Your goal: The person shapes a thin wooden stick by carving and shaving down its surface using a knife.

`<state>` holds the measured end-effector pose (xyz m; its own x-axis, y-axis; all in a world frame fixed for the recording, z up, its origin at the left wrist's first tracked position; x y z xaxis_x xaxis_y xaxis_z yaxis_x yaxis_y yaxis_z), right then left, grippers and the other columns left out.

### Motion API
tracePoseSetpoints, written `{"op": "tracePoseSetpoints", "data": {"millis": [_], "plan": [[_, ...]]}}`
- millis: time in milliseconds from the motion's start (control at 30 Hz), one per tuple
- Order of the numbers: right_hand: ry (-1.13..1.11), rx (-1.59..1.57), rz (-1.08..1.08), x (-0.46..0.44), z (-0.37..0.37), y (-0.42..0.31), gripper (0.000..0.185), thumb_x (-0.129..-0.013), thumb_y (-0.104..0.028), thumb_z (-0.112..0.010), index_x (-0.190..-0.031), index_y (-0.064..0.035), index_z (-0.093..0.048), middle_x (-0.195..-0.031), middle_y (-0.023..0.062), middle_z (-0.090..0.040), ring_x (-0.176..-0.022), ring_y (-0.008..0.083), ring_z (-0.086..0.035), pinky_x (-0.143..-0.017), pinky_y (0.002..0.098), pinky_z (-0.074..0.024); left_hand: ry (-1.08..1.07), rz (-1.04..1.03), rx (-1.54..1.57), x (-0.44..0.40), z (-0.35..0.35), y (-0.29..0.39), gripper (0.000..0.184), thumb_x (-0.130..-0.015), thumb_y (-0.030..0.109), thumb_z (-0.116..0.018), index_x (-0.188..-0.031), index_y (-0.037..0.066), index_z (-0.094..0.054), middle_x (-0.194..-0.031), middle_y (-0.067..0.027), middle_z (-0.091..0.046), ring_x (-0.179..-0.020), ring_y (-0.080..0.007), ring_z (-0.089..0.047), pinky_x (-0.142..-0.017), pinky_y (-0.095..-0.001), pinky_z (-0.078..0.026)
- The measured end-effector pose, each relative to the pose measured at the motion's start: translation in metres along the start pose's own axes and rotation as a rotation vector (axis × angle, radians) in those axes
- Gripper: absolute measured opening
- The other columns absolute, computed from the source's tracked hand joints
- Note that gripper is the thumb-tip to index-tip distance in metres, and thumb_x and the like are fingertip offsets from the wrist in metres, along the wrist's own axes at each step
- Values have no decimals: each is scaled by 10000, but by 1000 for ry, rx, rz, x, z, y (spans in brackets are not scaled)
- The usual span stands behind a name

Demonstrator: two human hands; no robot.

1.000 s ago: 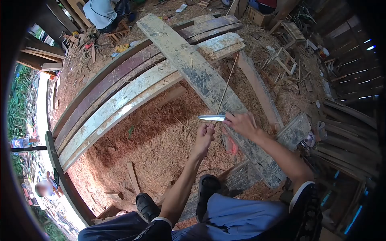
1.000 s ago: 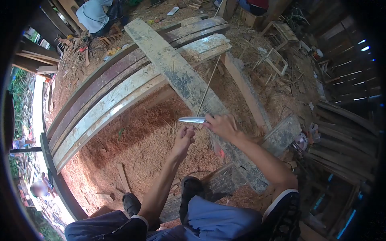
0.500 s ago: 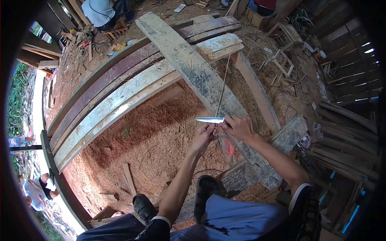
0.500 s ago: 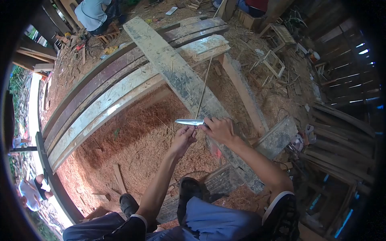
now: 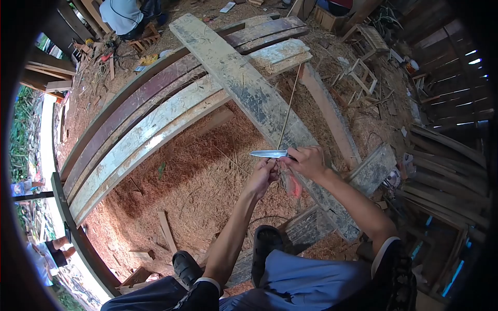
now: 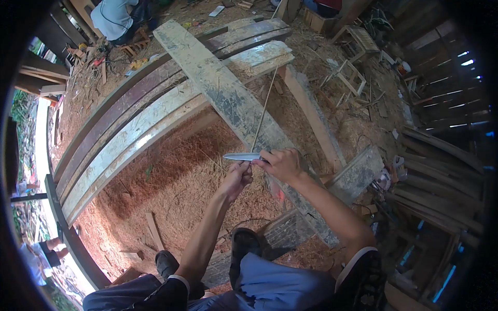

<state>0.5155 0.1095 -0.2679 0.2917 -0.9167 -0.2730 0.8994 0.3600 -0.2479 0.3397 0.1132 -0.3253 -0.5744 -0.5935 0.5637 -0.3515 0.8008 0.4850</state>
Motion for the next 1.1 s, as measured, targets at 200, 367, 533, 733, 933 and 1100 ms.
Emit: {"op": "tracePoseSetpoints", "data": {"millis": [200, 367, 533, 733, 933, 1100], "plan": [[-2, -4, -4, 0, 3, -2, 367, -875, -492, -665, -742, -155, -608, -534, 51, -585, -477, 249, -621, -432, 375, -463, -2, -64, 7, 4, -5, -5, 115, -1041, 195, -492, -1053, 98, -551, -724, 59, -412, -601, -53, -342, -531, -224, -296], [-13, 0, -9, 0, 5, -5, 371, -868, -507, -662, -744, -160, -615, -546, 42, -585, -487, 251, -623, -432, 378, -461, 62, -178, -161, 12, -6, -6, 153, -1046, 222, -494, -1049, 89, -571, -714, 74, -384, -572, -34, -305, -496, -215, -254], [28, 34, -18, 2, 2, -6, 377, -859, -513, -667, -726, -166, -606, -555, 32, -580, -500, 254, -624, -448, 377, -467, 47, -178, -104, 17, -7, -5, 169, -1048, 234, -494, -1037, 87, -576, -683, 84, -355, -560, -31, -287, -484, -220, -238], [32, 57, -16, 0, 3, -7, 364, -849, -500, -682, -718, -171, -595, -558, 31, -571, -511, 249, -622, -463, 381, -472, 64, -206, -128, 27, -4, -6, 191, -1046, 260, -503, -1040, 81, -567, -682, 86, -358, -567, -32, -291, -488, -219, -244], [72, 57, -120, -3, 0, -10, 338, -855, -487, -685, -753, -174, -607, -563, 39, -583, -521, 258, -630, -461, 395, -472, 105, -176, -183, 66, 11, -21, 202, -1047, 272, -497, -1041, 80, -558, -692, 89, -366, -585, -28, -306, -508, -217, -261], [18, 85, -113, -1, -1, -11, 319, -874, -485, -666, -802, -177, -631, -577, 55, -609, -527, 279, -638, -459, 416, -474, 71, -111, -195, 82, 25, -23, 208, -1052, 275, -480, -1016, 84, -553, -683, 89, -357, -588, -30, -301, -520, -217, -268]]}}
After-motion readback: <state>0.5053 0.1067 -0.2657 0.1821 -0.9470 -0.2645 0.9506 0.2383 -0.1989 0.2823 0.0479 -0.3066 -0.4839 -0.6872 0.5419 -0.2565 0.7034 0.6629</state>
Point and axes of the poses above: each hand's wrist, its own x-axis away from the middle knuckle, its own z-axis out of the back of the hand, y = z × x, the point moved 2 cm from there along -x, towards the middle knuckle
